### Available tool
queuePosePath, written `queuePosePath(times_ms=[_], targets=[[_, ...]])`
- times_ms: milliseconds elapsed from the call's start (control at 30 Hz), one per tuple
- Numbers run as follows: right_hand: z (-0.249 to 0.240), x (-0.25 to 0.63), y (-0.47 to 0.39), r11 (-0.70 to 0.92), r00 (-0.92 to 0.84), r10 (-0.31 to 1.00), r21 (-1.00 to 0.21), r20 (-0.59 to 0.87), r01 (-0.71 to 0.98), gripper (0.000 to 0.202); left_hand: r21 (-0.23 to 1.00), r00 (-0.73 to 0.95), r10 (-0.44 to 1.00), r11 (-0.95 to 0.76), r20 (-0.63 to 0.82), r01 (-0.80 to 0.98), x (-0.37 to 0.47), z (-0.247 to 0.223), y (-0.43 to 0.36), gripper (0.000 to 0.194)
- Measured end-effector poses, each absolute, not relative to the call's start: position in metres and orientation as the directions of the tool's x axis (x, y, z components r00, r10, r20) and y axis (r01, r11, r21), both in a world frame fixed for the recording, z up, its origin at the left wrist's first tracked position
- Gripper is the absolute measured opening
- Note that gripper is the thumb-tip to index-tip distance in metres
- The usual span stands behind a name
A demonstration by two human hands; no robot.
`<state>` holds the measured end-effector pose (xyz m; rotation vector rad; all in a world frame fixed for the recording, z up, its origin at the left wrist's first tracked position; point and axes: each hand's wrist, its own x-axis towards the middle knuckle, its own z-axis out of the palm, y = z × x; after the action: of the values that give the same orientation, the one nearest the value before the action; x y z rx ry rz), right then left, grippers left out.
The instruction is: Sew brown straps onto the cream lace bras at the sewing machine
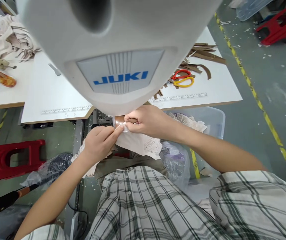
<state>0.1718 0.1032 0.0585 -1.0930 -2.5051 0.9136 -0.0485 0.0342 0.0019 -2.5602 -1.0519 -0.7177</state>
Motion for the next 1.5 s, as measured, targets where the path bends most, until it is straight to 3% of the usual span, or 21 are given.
queuePosePath(times_ms=[100,200,300,367,500,633,700,767,1067,1300,1500], targets=[[0.064,0.171,0.103,0.508,-0.677,0.734,-0.618,-0.054,0.600,0.032,-0.113,0.655,0.536,-0.722,0.533,0.683,-0.051,0.002,0.039,0.054],[0.059,0.172,0.099,0.520,-0.667,0.744,-0.595,-0.036,0.613,0.025,-0.133,0.656,0.570,-0.697,0.495,0.705,-0.044,0.009,0.036,0.043],[0.040,0.176,0.088,0.572,-0.597,0.785,-0.562,0.164,0.598,0.014,-0.094,0.580,0.724,-0.593,0.374,0.800,-0.032,0.020,0.025,0.037],[0.024,0.178,0.078,0.613,-0.508,0.788,-0.511,0.347,0.602,0.018,-0.060,0.513,0.807,-0.519,0.293,0.852,-0.027,0.027,0.020,0.036],[-0.002,0.177,0.062,0.631,-0.378,0.765,-0.488,0.522,0.603,0.020,-0.057,0.572,0.778,-0.579,0.261,0.813,-0.036,0.030,0.027,0.036],[-0.021,0.172,0.050,0.535,-0.322,0.845,-0.684,0.427,0.495,0.027,-0.150,0.732,0.642,-0.719,0.229,0.678,-0.052,0.028,0.042,0.039],[-0.029,0.170,0.045,0.417,-0.257,0.905,-0.828,0.339,0.374,0.040,-0.141,0.709,0.673,-0.697,0.211,0.703,-0.051,0.029,0.043,0.037],[-0.033,0.170,0.043,0.328,-0.213,0.938,-0.896,0.273,0.299,0.047,-0.120,0.665,0.714,-0.657,0.217,0.745,-0.043,0.031,0.039,0.035],[-0.004,0.179,0.080,0.426,-0.335,0.895,-0.790,0.296,0.441,0.031,-0.109,0.472,0.840,-0.460,0.270,0.881,0.000,0.038,0.022,0.035],[0.001,0.178,0.108,0.370,-0.427,0.878,-0.874,0.218,0.314,0.021,-0.135,0.412,0.864,-0.389,0.289,0.911,0.007,0.039,0.027,0.023],[0.006,0.178,0.115,0.357,-0.451,0.871,-0.881,0.195,0.309,0.017,-0.117,0.398,0.852,-0.382,0.340,0.917,0.010,0.039,0.030,0.014]])
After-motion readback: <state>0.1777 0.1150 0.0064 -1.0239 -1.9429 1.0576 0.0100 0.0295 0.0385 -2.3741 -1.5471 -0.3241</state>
